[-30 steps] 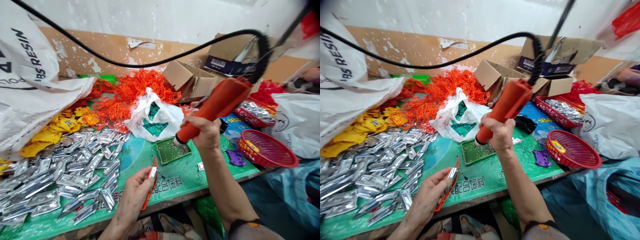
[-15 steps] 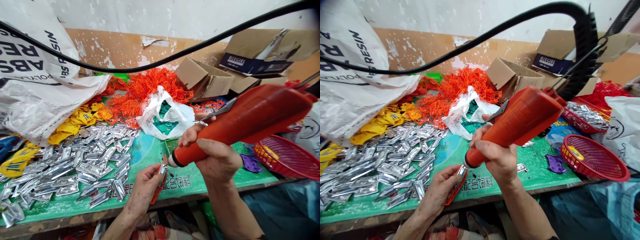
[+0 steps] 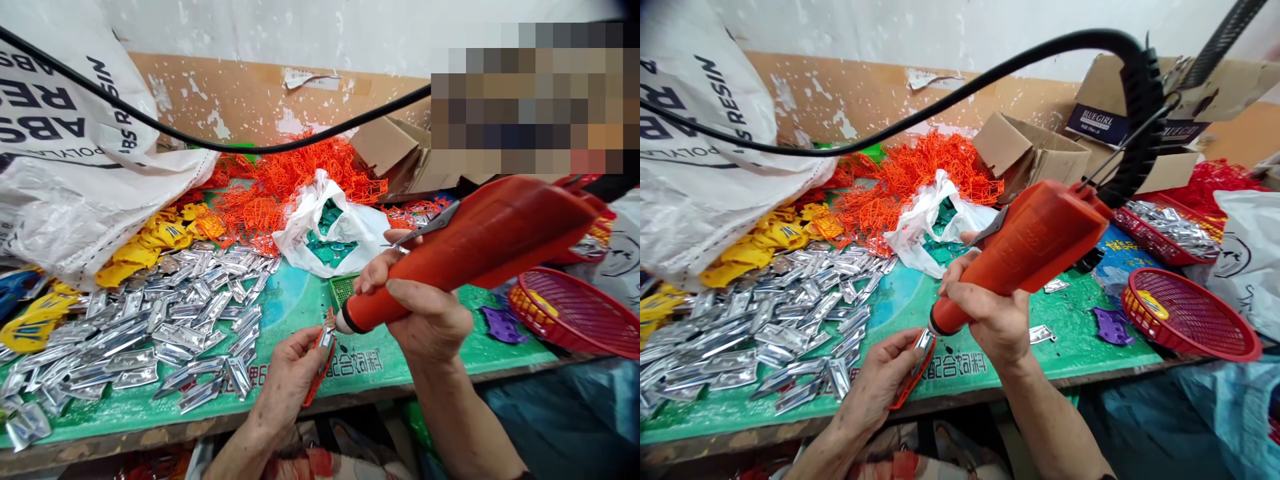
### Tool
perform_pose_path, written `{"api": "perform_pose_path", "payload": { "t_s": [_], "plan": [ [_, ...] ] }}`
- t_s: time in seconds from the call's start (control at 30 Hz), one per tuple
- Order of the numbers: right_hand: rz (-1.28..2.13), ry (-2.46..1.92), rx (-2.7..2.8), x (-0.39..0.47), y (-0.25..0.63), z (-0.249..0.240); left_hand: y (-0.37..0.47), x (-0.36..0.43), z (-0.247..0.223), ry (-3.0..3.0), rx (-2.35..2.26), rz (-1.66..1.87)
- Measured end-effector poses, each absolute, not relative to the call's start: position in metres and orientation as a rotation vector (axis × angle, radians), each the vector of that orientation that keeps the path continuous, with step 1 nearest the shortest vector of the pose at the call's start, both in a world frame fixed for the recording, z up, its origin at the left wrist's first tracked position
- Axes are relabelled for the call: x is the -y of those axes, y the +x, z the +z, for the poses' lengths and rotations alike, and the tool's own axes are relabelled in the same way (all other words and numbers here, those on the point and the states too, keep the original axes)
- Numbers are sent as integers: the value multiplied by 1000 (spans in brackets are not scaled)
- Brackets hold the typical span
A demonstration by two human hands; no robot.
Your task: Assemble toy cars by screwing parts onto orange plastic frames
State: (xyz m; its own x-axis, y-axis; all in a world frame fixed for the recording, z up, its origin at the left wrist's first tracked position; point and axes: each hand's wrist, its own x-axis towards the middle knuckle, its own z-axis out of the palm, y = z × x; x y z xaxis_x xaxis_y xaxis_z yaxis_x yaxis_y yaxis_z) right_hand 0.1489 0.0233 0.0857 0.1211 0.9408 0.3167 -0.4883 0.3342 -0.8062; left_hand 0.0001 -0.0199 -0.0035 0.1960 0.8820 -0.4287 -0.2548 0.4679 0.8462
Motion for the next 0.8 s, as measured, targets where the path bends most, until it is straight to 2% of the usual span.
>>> {"api": "perform_pose_path", "payload": {
  "t_s": [0.5, 0.8],
  "plan": [
    [1000, -779, 1163, -17, 149, 71, 4, 20, -2, 593, -1095, 970],
    [1080, -631, 1054, -20, 146, 79, 2, 23, 2, 588, -1104, 978]
  ]
}}
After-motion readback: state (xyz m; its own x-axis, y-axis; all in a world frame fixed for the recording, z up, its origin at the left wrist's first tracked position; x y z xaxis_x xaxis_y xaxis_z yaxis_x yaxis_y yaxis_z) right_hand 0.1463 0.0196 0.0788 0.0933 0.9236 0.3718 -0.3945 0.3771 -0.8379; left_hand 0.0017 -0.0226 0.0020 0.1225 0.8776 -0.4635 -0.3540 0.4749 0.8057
